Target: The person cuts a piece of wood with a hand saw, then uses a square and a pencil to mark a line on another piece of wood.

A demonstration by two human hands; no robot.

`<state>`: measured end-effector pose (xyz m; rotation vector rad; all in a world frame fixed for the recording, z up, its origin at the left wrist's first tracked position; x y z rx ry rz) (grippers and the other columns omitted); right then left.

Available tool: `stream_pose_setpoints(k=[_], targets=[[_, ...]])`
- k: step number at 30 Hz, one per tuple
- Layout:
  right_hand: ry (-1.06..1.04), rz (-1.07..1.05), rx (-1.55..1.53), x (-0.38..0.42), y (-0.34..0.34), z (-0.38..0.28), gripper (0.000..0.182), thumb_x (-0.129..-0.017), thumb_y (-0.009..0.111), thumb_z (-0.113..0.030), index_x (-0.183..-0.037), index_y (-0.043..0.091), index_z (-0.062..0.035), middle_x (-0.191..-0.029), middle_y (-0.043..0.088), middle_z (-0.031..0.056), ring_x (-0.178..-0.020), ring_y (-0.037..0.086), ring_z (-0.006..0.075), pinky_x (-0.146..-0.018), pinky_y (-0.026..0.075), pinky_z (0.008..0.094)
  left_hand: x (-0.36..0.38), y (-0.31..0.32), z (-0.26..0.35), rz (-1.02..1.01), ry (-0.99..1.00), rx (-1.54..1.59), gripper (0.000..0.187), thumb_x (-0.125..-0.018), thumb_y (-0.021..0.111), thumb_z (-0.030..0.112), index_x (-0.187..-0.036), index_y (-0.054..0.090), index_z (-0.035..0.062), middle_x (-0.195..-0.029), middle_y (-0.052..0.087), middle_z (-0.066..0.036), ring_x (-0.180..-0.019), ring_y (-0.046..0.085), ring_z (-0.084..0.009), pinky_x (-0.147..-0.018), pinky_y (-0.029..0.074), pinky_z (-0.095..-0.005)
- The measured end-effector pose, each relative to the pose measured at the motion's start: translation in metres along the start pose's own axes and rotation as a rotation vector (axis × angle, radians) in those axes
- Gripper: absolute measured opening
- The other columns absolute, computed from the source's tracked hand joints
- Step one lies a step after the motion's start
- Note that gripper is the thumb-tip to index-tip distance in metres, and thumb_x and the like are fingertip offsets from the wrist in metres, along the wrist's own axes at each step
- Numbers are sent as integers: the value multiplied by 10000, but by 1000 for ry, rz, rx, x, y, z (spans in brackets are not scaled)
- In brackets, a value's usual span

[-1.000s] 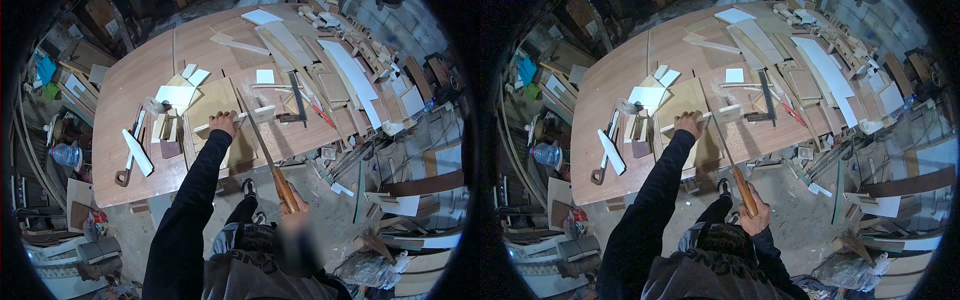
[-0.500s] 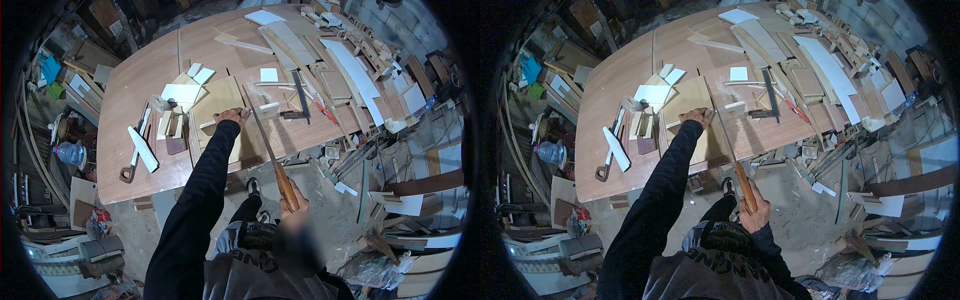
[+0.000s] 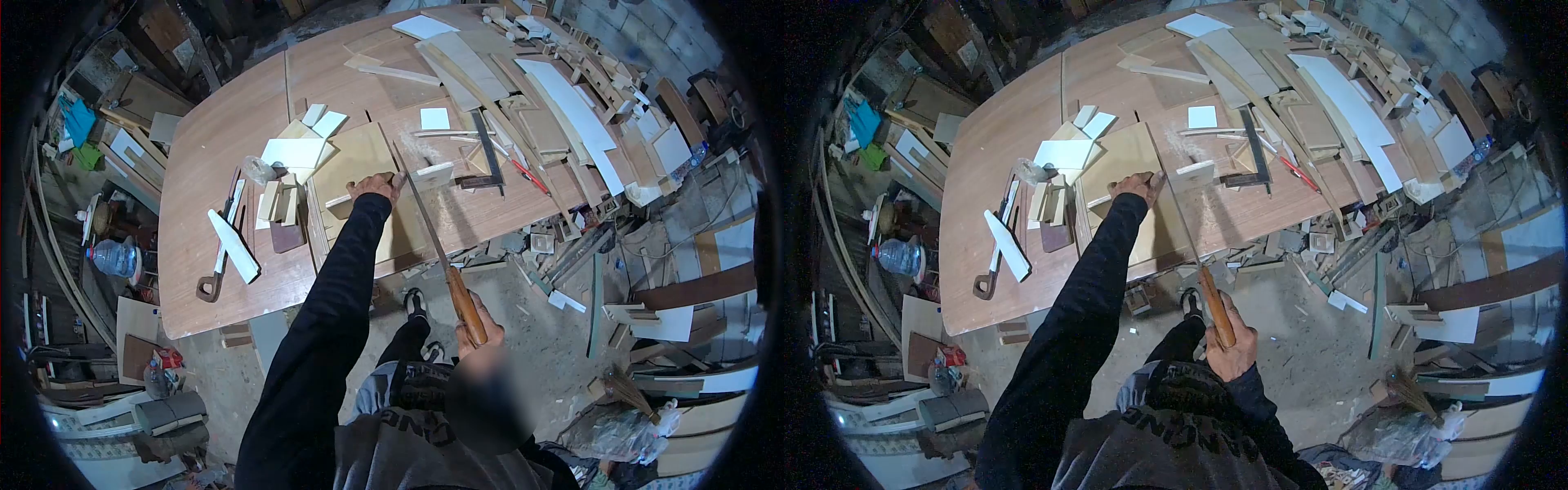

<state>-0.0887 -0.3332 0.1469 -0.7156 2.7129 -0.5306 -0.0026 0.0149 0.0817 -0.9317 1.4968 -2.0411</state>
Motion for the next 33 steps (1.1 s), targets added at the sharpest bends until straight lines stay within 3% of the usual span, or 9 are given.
stream_pose_setpoints(k=[5,9,11,14,21,27,29,31,33], targets=[[83,-16,-22,-1,9,14,613,-732,606,25,-1324,514,-100,-849,667,200,-606,658,299,-617,531,353,13,-5,5,57,12,-36,565,-944,283,625,-1132,677,266,-1052,696,-68,-1062,628,-238,-1036,242,-609],[-30,19,30,-12,8,-4,585,-745,613,11,-1312,519,-93,-833,664,203,-620,661,328,-617,534,359,0,5,-2,91,4,-25,553,-940,297,628,-1099,688,270,-1029,701,-66,-1041,638,-246,-1035,212,-653],[165,-82,-99,-7,7,-1,540,-767,540,48,-1305,526,-2,-1092,667,182,-915,677,215,-800,506,274,3,1,2,44,1,38,521,-947,305,587,-1054,685,246,-1093,668,-80,-1113,588,-240,-1057,179,-671],[136,-63,-70,-19,15,1,550,-762,529,60,-1308,522,-1,-1099,664,185,-958,673,234,-830,500,281,9,-2,3,25,6,43,495,-946,329,574,-1032,693,250,-1097,665,-74,-1115,586,-236,-1058,168,-681],[66,-60,-87,-19,10,7,566,-744,537,57,-1307,529,-8,-1087,667,202,-943,677,247,-816,507,293,8,-3,5,36,-15,25,534,-936,315,625,-1071,700,280,-1073,690,-73,-1102,613,-259,-1063,171,-678],[41,-55,-65,-35,13,6,562,-736,534,68,-1294,539,1,-1034,678,196,-896,685,268,-793,515,303,6,-6,2,82,-35,74,446,-924,387,562,-992,705,257,-1074,678,-57,-1124,581,-245,-1053,159,-698],[38,-50,-73,-40,16,5,563,-734,533,70,-1293,540,5,-1041,676,198,-890,683,264,-792,514,299,10,-7,4,18,-43,-32,641,-918,267,677,-1102,689,230,-1165,651,-70,-1151,572,-253,-1070,177,-650],[28,-43,-87,-49,21,6,564,-731,531,72,-1291,541,9,-1048,675,199,-883,682,261,-791,513,295,12,-6,5,36,-35,-20,619,-920,285,667,-1087,694,233,-1134,661,-69,-1136,580,-248,-1063,178,-655],[183,-120,-73,-60,32,15,570,-727,527,77,-1294,537,14,-1068,669,196,-884,678,255,-790,509,287,10,-9,3,63,-20,-14,597,-922,302,657,-1073,698,236,-1103,672,-68,-1121,587,-243,-1057,179,-661]])
Point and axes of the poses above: each hand's wrist, its own x-axis away from the middle knuckle, its own y-axis out of the palm, z = x × y, the point moved 3 cm from there along -x, towards the middle knuckle
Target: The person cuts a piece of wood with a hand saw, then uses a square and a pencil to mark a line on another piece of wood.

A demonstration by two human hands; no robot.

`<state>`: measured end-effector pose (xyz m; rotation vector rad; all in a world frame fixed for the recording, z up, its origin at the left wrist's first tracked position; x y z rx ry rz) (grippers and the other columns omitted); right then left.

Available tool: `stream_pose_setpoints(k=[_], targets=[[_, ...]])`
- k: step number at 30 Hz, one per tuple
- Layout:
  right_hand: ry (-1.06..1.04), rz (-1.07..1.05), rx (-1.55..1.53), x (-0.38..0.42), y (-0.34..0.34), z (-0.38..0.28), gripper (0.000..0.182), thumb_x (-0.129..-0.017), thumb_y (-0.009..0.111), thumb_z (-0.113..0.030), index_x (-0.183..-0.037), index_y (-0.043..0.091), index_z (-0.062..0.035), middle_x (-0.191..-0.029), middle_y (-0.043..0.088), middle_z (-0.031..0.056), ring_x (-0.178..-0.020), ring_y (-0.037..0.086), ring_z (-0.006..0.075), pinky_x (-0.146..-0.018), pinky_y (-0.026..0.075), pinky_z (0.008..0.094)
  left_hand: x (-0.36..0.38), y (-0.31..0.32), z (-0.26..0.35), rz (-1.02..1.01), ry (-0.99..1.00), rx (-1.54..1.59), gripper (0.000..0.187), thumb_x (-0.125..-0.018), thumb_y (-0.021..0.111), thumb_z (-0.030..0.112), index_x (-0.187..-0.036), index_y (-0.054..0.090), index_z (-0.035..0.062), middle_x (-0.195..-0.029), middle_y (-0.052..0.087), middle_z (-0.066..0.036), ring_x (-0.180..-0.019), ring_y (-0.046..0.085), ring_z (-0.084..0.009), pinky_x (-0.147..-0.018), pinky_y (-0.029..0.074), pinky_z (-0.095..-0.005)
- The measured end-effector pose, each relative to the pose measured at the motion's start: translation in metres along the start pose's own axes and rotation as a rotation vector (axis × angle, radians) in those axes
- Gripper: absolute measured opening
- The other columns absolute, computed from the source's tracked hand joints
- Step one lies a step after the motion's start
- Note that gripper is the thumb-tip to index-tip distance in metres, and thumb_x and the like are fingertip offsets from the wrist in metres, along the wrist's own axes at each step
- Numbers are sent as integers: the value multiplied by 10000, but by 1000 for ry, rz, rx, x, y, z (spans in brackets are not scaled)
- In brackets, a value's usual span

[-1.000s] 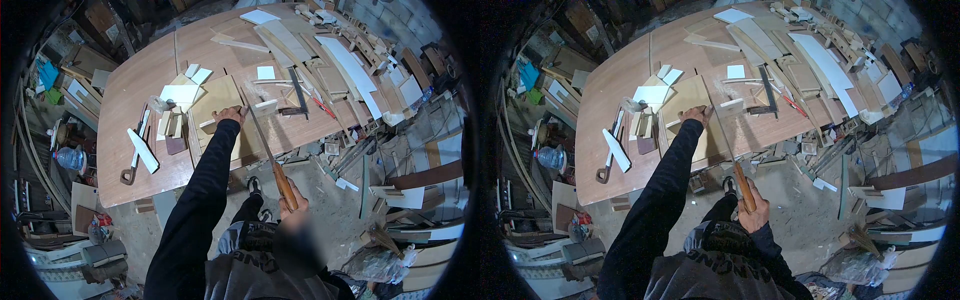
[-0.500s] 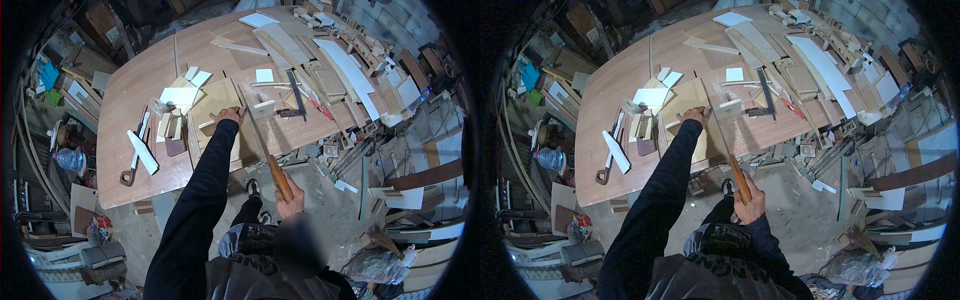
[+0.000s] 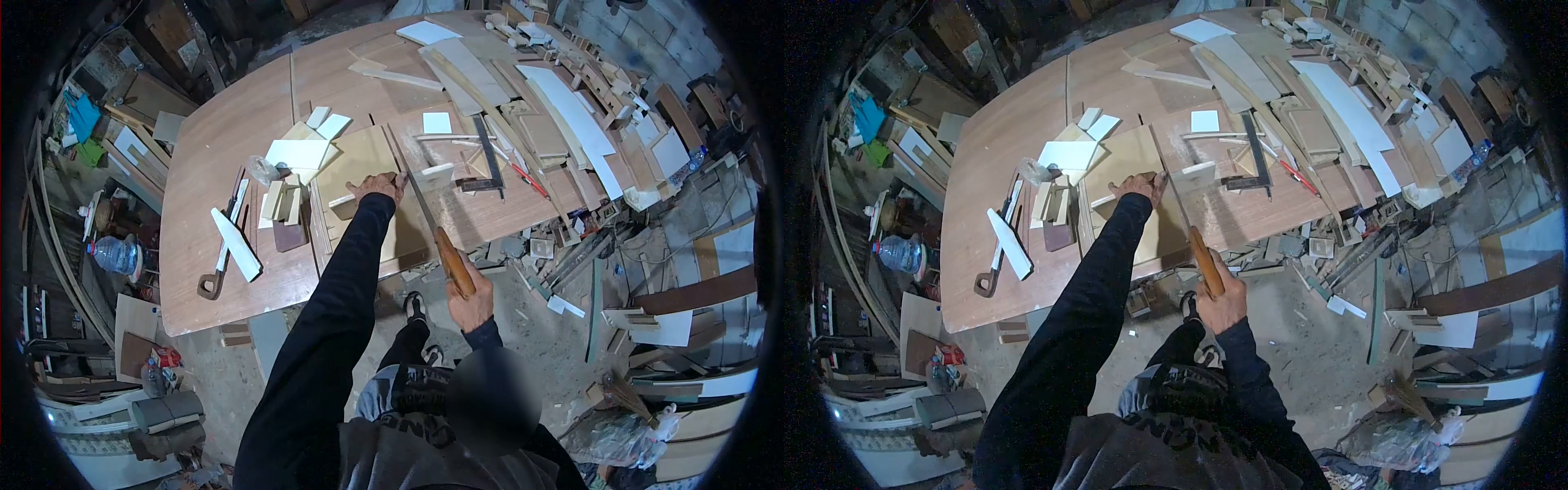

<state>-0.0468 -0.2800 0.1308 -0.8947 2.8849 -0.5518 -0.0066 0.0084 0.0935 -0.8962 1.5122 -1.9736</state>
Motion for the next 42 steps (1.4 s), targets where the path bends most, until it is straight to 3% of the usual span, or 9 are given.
stream_pose_setpoints(k=[1,5,8,12,13,16,22,34,42], targets=[[-143,56,54,4,-5,-12,561,-733,526,70,-1292,533,22,-1040,671,194,-852,676,253,-778,509,289,-5,-1,2,15,13,31,574,-926,316,642,-1047,703,236,-1065,680,-65,-1111,592,-242,-1055,173,-665],[-179,71,35,10,-4,-5,563,-739,525,58,-1298,535,-7,-973,673,184,-782,663,242,-736,508,294,-4,11,-2,66,45,48,508,-943,337,587,-1002,696,232,-974,696,-54,-1083,605,-238,-1039,176,-675],[-173,102,75,-11,11,-3,617,-720,599,-8,-1326,520,-94,-777,636,213,-648,648,310,-668,523,363,-1,9,-3,57,107,-26,475,-954,331,559,-1025,666,229,-985,695,-39,-1067,612,-236,-1037,195,-656],[-145,101,58,-9,14,-2,617,-723,597,-11,-1328,514,-95,-792,636,212,-656,642,309,-676,519,360,11,2,-6,46,244,-43,318,-918,499,450,-1087,598,200,-1007,693,-89,-1007,644,-266,-981,371,-508],[-133,101,10,-10,15,-2,614,-724,597,-10,-1326,514,-95,-800,635,217,-662,643,317,-681,519,362,10,3,-9,121,304,-60,293,-893,557,398,-1078,585,173,-993,691,-123,-944,665,-290,-871,468,-460],[-199,131,64,-6,13,-8,606,-729,591,-7,-1324,517,-95,-804,632,219,-660,638,305,-677,514,359,5,9,-9,109,264,-39,302,-892,560,396,-1069,584,153,-960,691,-131,-875,676,-314,-789,510,-448],[-175,117,77,0,11,-14,594,-733,579,1,-1317,522,-90,-808,630,207,-630,603,285,-647,498,347,1,16,-15,221,399,-6,269,-890,563,368,-1014,577,131,-898,691,-157,-841,675,-344,-751,526,-456],[-130,84,66,45,-12,-17,612,-739,560,31,-1340,522,-80,-856,643,177,-649,615,216,-666,506,303,-5,14,-15,191,380,-76,298,-871,588,374,-1015,558,116,-866,686,-166,-832,674,-347,-745,530,-458],[-135,121,119,17,2,-15,611,-735,567,11,-1338,509,-68,-864,665,211,-662,661,311,-651,518,331,-6,27,-18,277,451,-38,336,-872,587,403,-1016,553,102,-887,688,-166,-840,676,-338,-760,533,-460]])
Point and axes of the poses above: each hand's wrist, its own x-axis away from the middle knuckle, its own y-axis out of the palm, z = x × y, the point moved 3 cm from there along -x, towards the middle knuckle
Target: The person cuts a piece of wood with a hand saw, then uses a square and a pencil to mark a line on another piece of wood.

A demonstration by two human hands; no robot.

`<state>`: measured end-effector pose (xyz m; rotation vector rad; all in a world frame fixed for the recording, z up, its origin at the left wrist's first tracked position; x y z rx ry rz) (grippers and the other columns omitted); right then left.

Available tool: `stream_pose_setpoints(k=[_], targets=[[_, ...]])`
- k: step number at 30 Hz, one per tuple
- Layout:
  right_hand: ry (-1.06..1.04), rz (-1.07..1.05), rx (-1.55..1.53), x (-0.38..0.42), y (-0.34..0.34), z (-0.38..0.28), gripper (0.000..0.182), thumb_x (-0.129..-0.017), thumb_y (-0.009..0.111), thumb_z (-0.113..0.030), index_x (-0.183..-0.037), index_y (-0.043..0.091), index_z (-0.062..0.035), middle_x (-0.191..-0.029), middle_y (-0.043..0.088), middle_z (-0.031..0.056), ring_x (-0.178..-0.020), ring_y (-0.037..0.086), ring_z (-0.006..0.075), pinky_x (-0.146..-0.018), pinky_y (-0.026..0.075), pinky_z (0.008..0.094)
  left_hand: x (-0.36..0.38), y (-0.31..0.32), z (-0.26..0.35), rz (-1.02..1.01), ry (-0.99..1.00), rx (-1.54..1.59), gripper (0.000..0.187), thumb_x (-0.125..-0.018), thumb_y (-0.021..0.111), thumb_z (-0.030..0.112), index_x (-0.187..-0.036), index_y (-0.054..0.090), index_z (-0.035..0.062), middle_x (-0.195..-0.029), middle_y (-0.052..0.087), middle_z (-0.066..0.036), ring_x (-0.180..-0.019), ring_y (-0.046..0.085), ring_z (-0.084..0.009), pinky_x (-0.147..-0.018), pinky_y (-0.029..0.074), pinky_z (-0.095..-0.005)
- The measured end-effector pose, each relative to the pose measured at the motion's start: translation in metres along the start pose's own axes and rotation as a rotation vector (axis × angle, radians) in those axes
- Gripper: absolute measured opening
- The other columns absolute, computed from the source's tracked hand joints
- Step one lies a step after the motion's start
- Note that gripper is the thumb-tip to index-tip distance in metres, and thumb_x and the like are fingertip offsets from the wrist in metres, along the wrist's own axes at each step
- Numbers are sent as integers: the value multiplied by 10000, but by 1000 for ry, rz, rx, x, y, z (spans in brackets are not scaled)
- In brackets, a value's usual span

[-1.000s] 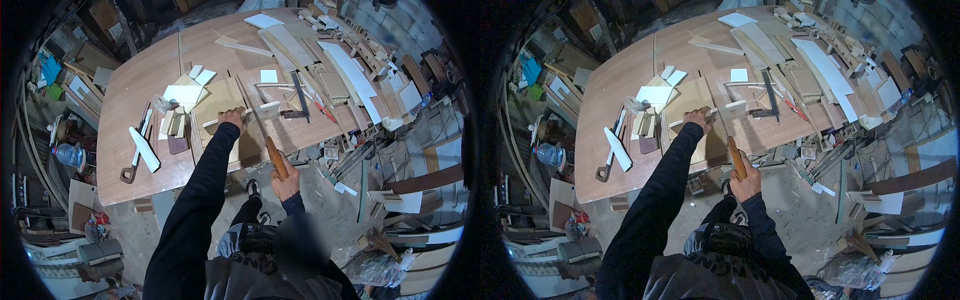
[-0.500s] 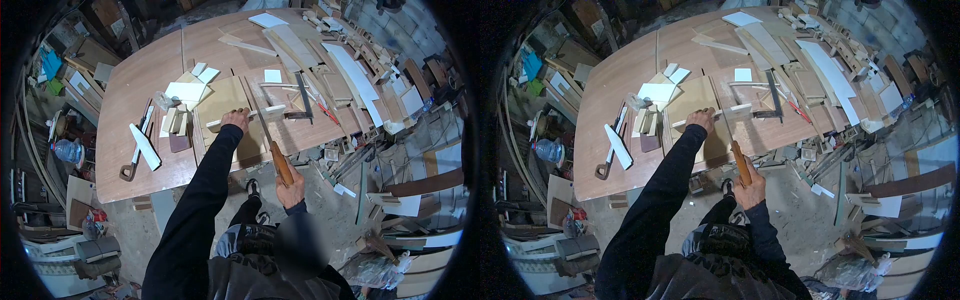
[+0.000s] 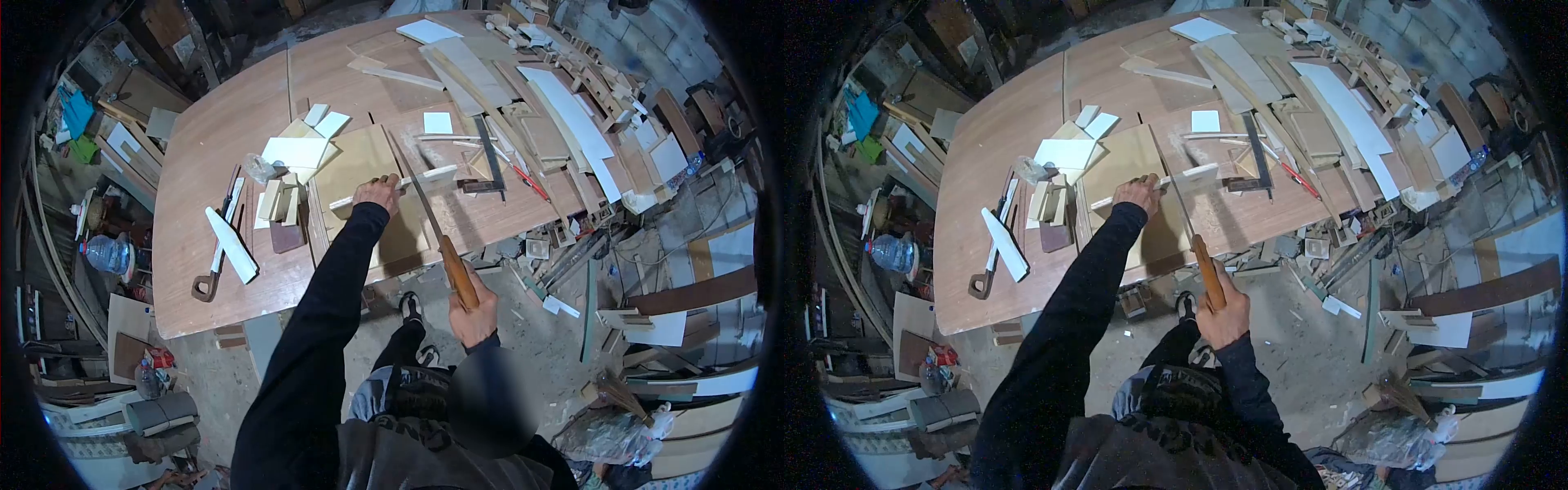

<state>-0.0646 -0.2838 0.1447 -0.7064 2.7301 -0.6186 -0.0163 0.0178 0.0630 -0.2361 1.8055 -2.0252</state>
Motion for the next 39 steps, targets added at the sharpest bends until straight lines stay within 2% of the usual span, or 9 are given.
stream_pose_setpoints(k=[4,6,11,17,19,26,32,36,39], targets=[[-150,61,-45,-2,-2,-3,615,-733,571,5,-1340,504,-68,-809,651,239,-656,666,342,-656,521,350,-5,-14,2,-48,-11,-31,336,-878,575,401,-1035,554,105,-858,684,-185,-838,678,-347,-770,536,-451],[-2,-29,25,17,-15,-2,613,-732,571,11,-1337,509,-65,-804,647,242,-653,671,317,-661,522,346,-12,-13,-4,-70,-30,-13,340,-876,572,403,-1046,554,109,-851,685,-187,-832,678,-352,-765,536,-455],[48,-3,3,7,-12,-3,593,-736,568,12,-1324,522,-55,-764,637,218,-633,662,276,-649,511,331,-9,1,-4,-54,-50,1,358,-872,566,408,-1076,552,115,-854,688,-190,-826,677,-365,-758,534,-462],[-34,13,-44,5,-16,-6,579,-739,567,13,-1313,528,-47,-823,650,219,-626,643,256,-649,506,316,-20,-13,-8,-120,-43,-26,349,-871,565,395,-1074,551,111,-856,688,-182,-820,674,-365,-746,532,-465],[84,-57,-50,13,-19,-6,556,-735,567,52,-1287,547,-12,-1038,660,239,-891,685,299,-778,523,333,-15,-8,-7,-94,-4,-34,335,-874,567,383,-1072,551,113,-861,689,-173,-814,675,-358,-740,532,-466],[23,-63,-60,-22,1,-3,555,-757,583,28,-1306,526,-33,-1096,656,222,-960,674,313,-825,513,321,-12,-18,-3,-46,77,-29,331,-861,582,360,-1070,555,105,-871,689,-169,-825,676,-350,-761,523,-470],[98,-87,-50,-20,3,-9,543,-769,578,49,-1305,527,-17,-1113,652,217,-1000,665,288,-862,501,312,-17,-15,0,-79,-92,-61,323,-848,588,327,-1076,559,100,-863,699,-152,-825,686,-322,-759,520,-448],[93,-79,-105,-14,7,2,530,-771,570,53,-1297,531,-5,-1104,654,210,-998,662,289,-862,500,311,-15,-10,-1,-213,-63,-89,342,-849,589,311,-1098,553,79,-859,700,-158,-824,688,-326,-767,514,-449],[-20,-13,-90,-10,-3,-2,566,-737,585,17,-1298,531,-30,-957,662,262,-797,685,341,-734,528,353,-16,-11,2,-221,-29,-93,341,-851,588,312,-1087,551,67,-850,697,-168,-818,687,-333,-775,516,-454]])
Point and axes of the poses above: each hand's wrist, its own x-axis away from the middle knuckle, its own y-axis out of the palm, z = x × y, the point moved 3 cm from there along -x, towards the middle knuckle
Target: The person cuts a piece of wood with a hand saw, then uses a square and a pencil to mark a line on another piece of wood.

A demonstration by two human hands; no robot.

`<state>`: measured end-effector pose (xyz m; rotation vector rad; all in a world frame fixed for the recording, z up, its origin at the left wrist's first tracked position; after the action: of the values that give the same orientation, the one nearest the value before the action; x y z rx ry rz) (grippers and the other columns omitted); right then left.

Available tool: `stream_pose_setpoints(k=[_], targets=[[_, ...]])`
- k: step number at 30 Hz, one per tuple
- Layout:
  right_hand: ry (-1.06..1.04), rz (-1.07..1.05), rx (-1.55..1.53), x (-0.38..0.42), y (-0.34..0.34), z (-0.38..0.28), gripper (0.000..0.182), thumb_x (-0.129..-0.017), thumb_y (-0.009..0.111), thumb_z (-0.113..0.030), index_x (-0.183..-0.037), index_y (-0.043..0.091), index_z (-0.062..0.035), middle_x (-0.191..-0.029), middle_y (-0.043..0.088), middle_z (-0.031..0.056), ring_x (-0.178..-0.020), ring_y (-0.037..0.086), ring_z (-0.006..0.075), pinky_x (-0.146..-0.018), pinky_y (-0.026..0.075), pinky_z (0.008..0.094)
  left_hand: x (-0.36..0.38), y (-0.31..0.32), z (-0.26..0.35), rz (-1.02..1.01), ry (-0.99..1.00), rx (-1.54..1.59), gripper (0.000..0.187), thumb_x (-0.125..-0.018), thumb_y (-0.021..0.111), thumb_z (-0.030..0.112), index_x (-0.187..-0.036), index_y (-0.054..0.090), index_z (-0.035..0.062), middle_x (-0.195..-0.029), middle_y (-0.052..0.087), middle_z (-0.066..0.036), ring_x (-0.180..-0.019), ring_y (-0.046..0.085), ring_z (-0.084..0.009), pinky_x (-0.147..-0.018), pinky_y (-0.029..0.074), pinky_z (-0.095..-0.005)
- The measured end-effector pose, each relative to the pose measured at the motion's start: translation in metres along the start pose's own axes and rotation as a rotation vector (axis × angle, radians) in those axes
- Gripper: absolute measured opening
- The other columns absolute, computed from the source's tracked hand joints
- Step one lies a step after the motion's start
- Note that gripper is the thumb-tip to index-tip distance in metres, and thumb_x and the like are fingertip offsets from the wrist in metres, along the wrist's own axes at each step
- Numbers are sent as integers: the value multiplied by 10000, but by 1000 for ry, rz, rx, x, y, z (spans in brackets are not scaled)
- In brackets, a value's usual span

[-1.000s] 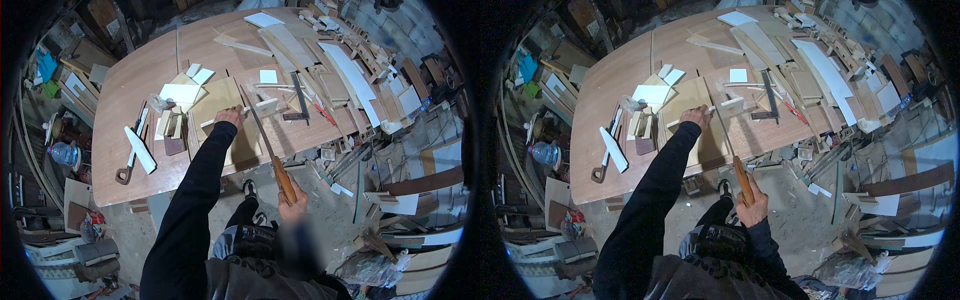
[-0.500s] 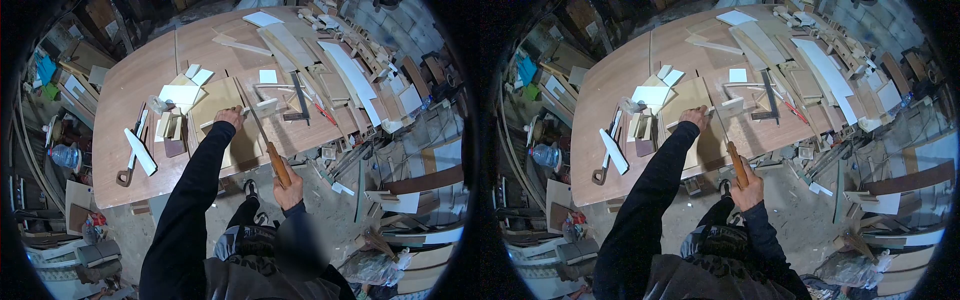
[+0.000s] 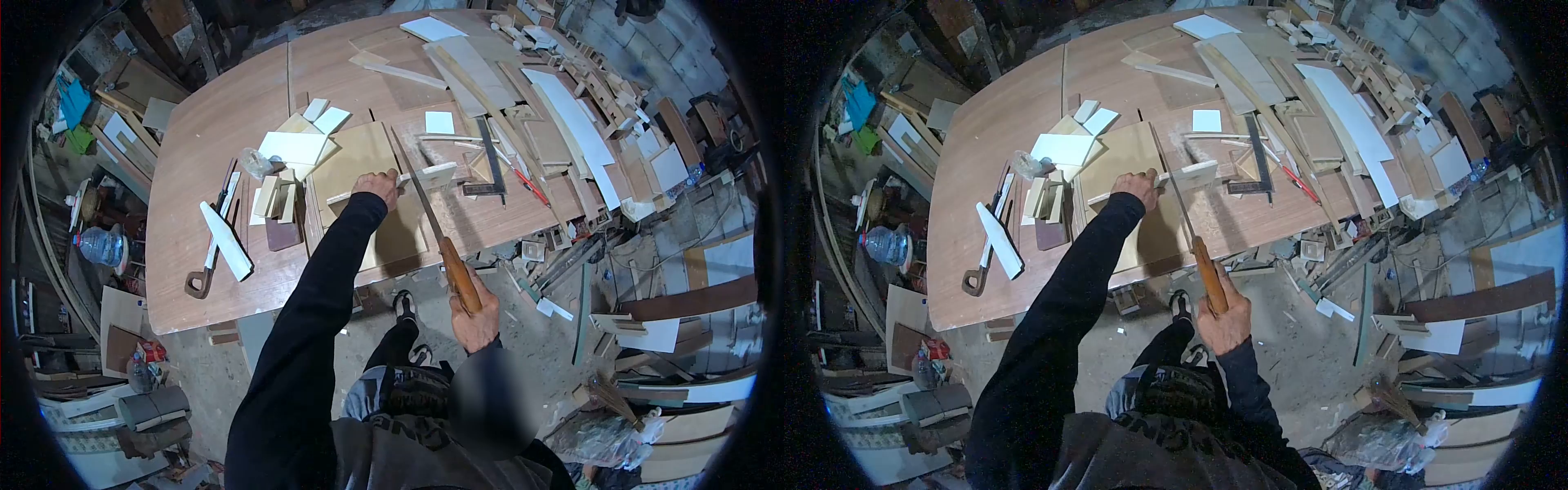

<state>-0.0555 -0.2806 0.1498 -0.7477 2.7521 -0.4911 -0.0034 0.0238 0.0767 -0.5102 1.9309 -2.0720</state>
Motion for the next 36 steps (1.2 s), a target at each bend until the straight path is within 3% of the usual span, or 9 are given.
stream_pose_setpoints(k=[8,10,13,18,24,29,33,35,36], targets=[[-55,-9,111,13,-21,-16,559,-718,565,21,-1275,546,-17,-856,651,249,-678,663,324,-653,520,349,1,8,-5,68,70,-11,345,-854,584,352,-1028,538,57,-833,690,-188,-767,688,-344,-714,542,-461],[-14,-20,99,-5,-7,-14,549,-721,563,17,-1269,551,-18,-822,641,245,-657,651,321,-645,517,350,4,13,-4,180,135,11,324,-853,578,335,-1010,535,55,-825,688,-192,-754,688,-346,-680,547,-457],[1,-12,103,-14,0,-12,535,-727,555,14,-1261,561,-25,-753,619,229,-604,613,317,-629,509,352,1,5,-4,102,145,-5,307,-851,578,322,-998,534,56,-812,686,-195,-739,686,-352,-671,544,-462],[23,-23,105,15,-17,-15,566,-727,545,17,-1290,543,-40,-834,642,235,-639,633,324,-651,515,340,1,7,-4,97,125,4,299,-853,580,319,-996,533,61,-808,686,-196,-734,686,-355,-661,539,-466],[-54,-5,118,-28,9,-14,581,-733,572,9,-1306,537,-78,-899,655,229,-725,674,284,-705,524,340,-6,3,-7,108,138,2,333,-871,579,356,-1018,532,61,-819,689,-196,-757,687,-356,-678,539,-461],[17,-70,-9,-17,3,-3,535,-760,596,-31,-1291,533,-25,-1009,659,228,-845,682,307,-790,522,353,-3,1,-4,42,116,-6,394,-889,570,412,-1056,515,59,-845,689,-203,-778,685,-363,-709,539,-462],[102,-66,-38,-10,10,13,477,-818,616,-49,-1281,526,21,-1063,655,200,-872,671,282,-818,515,332,-4,-5,1,-36,-46,35,401,-877,598,409,-1083,501,78,-962,683,-187,-908,666,-354,-805,493,-469],[31,-22,-45,-11,13,9,460,-836,616,-61,-1280,524,17,-1058,654,204,-879,671,277,-810,516,335,0,-5,2,-42,-132,37,394,-871,610,402,-1085,501,90,-1006,676,-170,-956,653,-343,-832,472,-468],[-43,22,-48,-14,14,3,444,-854,615,-74,-1279,522,13,-1053,654,208,-885,672,272,-803,516,337,2,-3,3,92,-140,-6,390,-858,627,399,-1081,505,102,-1023,664,-144,-980,638,-331,-837,456,-462]])
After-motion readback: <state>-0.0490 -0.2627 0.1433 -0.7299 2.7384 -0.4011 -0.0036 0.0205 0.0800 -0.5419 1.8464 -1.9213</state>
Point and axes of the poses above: each hand's wrist, its own x-axis away from the middle knuckle, its own y-axis out of the palm, z = x × y, the point moved 3 cm from there along -x, towards the middle knuckle
